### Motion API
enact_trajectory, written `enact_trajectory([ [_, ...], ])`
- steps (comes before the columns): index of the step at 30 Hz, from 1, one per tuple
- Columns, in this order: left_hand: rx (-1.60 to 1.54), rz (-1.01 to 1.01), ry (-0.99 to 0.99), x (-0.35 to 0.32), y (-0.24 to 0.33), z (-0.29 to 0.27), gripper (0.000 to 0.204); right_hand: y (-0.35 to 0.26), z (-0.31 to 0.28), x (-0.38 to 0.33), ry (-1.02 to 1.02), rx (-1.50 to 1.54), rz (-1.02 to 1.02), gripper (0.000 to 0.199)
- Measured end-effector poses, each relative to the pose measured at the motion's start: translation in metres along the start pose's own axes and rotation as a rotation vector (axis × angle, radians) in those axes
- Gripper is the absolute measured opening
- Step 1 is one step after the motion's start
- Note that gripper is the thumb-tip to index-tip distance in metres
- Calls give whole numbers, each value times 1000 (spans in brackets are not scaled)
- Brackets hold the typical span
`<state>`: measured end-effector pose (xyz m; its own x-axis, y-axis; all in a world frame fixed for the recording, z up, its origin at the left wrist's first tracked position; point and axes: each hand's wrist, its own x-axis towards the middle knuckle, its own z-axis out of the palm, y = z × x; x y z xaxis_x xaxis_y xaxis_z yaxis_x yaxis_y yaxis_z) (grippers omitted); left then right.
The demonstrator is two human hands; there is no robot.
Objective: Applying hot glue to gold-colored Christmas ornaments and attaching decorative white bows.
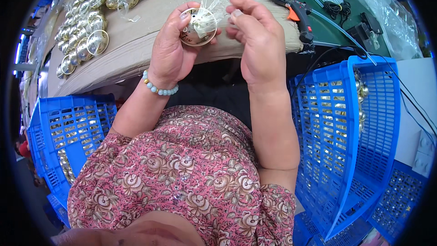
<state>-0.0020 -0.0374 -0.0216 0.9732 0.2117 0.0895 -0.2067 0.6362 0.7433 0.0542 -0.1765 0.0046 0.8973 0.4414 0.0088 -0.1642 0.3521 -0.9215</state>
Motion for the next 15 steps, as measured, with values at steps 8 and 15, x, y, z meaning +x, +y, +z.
enact_trajectory([
  [8, 1, 91, 5, -1, -2, 7, 32, 7, 20, -10, -78, 36, -131, 42],
  [15, 85, 101, -52, -3, -5, 7, 33, 6, 21, -8, -47, 40, -90, 40],
])
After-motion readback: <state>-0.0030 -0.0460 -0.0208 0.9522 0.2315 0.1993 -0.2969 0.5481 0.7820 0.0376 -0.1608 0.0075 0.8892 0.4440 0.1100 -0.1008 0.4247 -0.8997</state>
